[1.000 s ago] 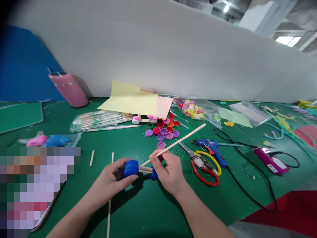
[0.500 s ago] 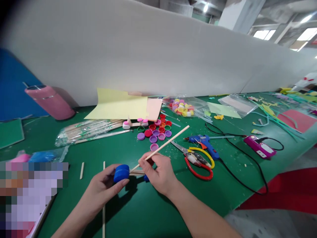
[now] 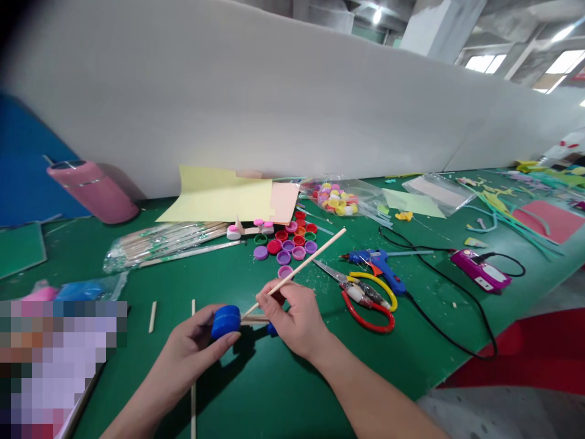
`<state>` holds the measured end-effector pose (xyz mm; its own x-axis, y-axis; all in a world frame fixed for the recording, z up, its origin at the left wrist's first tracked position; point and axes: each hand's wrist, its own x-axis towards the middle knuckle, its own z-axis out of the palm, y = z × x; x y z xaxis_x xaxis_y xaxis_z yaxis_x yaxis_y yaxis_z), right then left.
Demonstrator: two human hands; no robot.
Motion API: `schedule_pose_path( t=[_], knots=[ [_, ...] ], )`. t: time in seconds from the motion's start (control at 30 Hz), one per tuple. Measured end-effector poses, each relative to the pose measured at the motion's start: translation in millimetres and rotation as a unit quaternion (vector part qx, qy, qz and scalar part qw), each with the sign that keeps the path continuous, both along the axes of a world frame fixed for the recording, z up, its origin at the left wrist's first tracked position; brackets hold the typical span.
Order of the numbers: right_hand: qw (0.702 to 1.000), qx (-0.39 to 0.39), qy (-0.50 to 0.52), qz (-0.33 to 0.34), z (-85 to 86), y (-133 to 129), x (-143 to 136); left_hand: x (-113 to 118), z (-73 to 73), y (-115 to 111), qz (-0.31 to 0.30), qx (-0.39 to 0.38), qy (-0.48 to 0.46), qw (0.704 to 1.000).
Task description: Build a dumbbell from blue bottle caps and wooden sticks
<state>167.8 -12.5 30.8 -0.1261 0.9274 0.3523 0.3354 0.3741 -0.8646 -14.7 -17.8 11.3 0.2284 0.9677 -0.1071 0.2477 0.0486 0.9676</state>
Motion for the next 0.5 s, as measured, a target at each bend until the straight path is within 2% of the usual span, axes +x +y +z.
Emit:
schedule_pose_path(
  t=[0.2,0.5],
  knots=[
    [1.000,-0.004,0.000,0.001,-2.4,-0.3,0.1,0.5,1.2,-1.1,-0.005,0.003,0.001,1.000],
    [0.997,-0.052,0.055,0.002,-12.9,3.4,1.7,1.8,0.9,-4.4,-0.002,0.015,0.007,1.000]
  ],
)
